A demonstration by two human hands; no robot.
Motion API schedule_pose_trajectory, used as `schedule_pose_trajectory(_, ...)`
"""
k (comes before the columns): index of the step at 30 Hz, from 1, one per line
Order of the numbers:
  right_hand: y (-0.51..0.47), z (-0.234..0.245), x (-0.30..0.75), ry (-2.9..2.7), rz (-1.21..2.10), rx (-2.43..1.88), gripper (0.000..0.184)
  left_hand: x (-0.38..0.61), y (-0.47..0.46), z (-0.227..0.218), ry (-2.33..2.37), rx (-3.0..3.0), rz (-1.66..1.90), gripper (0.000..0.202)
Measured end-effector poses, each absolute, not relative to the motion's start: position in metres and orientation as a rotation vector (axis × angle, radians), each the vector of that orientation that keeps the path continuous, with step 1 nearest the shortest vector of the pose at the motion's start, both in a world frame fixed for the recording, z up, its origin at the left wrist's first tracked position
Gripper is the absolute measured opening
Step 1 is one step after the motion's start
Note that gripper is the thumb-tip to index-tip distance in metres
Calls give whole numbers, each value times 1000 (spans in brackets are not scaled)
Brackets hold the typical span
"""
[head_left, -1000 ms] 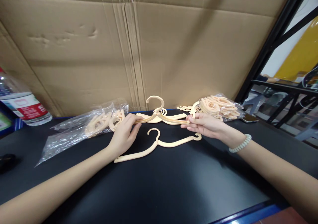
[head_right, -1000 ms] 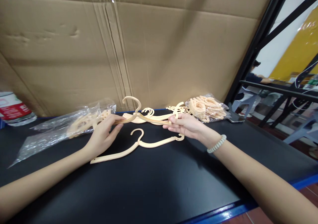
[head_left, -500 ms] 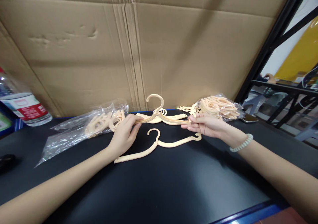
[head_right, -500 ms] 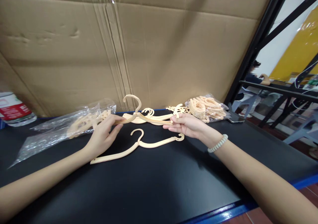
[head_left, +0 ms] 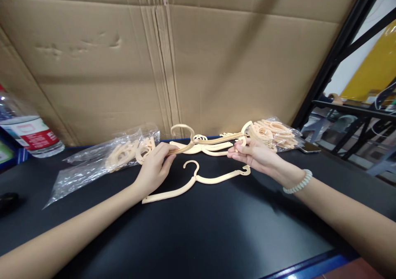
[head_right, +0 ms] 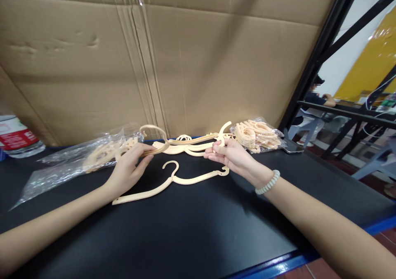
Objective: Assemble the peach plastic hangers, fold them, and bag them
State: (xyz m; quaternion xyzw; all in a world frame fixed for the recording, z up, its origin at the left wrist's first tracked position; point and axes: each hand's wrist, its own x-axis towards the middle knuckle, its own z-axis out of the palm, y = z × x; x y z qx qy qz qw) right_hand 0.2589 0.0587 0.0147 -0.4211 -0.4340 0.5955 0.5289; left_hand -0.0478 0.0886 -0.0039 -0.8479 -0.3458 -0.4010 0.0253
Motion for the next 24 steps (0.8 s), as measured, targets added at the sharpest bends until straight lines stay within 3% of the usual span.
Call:
schedule_pose_trajectory(13, 65, 13, 266, -1000, 1379, -900, 9, -50, 91, -6, -1075, -2598, -1269, 13)
schedule_pose_trajectory(24, 58, 19, 261, -1089, 1576, -918, 10, -49, 91, -5, -1089, -2580, -1266, 13)
